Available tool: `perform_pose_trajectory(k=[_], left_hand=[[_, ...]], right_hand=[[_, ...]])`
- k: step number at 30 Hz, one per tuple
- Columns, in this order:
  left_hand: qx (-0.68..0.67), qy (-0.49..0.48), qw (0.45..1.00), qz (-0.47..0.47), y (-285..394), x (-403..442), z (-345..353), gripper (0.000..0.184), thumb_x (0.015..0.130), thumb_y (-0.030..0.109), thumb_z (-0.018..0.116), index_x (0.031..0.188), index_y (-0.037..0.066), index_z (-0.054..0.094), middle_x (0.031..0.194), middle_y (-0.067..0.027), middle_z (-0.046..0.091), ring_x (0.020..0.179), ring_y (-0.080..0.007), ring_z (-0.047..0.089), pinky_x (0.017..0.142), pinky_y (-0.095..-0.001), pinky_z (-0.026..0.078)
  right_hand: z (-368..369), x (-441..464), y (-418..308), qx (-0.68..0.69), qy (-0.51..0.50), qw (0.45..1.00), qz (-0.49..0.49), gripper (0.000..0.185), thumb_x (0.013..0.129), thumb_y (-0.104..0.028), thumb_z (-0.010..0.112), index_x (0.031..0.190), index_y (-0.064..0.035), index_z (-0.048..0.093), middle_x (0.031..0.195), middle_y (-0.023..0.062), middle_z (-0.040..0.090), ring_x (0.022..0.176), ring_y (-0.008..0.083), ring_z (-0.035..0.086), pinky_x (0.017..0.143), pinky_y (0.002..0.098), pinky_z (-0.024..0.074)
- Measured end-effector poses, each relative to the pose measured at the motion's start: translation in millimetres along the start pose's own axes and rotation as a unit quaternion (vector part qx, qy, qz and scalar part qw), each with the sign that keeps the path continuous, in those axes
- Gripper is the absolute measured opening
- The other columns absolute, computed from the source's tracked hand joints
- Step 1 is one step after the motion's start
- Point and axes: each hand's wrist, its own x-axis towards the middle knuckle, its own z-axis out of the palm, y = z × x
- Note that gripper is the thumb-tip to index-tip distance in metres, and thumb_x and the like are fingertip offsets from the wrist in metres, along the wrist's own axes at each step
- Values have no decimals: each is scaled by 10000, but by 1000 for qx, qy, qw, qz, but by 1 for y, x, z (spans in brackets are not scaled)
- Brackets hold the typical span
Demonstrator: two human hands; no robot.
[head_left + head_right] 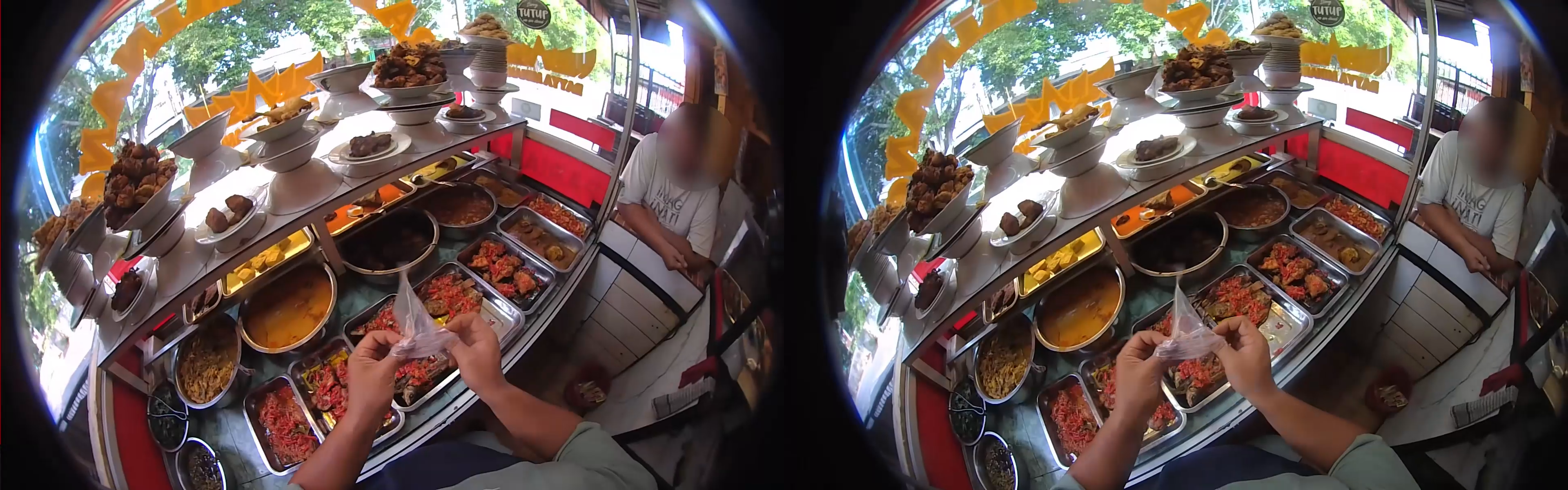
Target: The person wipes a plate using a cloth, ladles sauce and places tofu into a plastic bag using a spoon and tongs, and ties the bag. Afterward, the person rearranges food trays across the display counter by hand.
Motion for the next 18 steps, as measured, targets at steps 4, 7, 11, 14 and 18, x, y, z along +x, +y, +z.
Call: perform_pose_trajectory(k=[4,7,11,14,18], left_hand=[[-214,-101,960,-151,-2,3,17,109,927,103,562,993,23,598,1030,-91,649,992,-206,624,946,-391,472],[-207,-125,956,-167,-9,11,22,288,929,272,556,1085,31,581,1122,-101,631,1065,-233,592,1000,-427,414],[-301,-158,915,-216,-27,23,22,375,956,335,486,1152,26,568,1146,-123,627,1075,-253,585,968,-401,429],[-407,-227,853,-234,-30,24,33,366,979,321,451,1174,25,544,1156,-140,616,1020,-252,593,954,-398,438],[-238,-160,929,-235,-13,22,48,376,916,331,575,1148,38,537,1148,-125,605,1037,-255,596,959,-406,445]], right_hand=[[-16,11,-29,333,-21,904,267,84,913,-126,593,986,-84,589,884,38,649,663,97,561,502,188,403],[-39,21,-28,394,-162,855,297,176,931,-168,548,1062,-60,594,881,21,645,739,104,590,516,186,403],[-68,37,11,401,-337,782,338,322,914,-188,532,1150,30,551,936,93,657,809,172,626,669,255,480],[-70,37,-6,383,-312,785,375,462,885,-195,530,1236,102,483,1062,149,649,855,227,637,800,331,498],[-85,29,-4,499,-339,729,324,602,823,-193,548,1304,136,399,1230,234,552,1110,300,559,1057,381,354]])
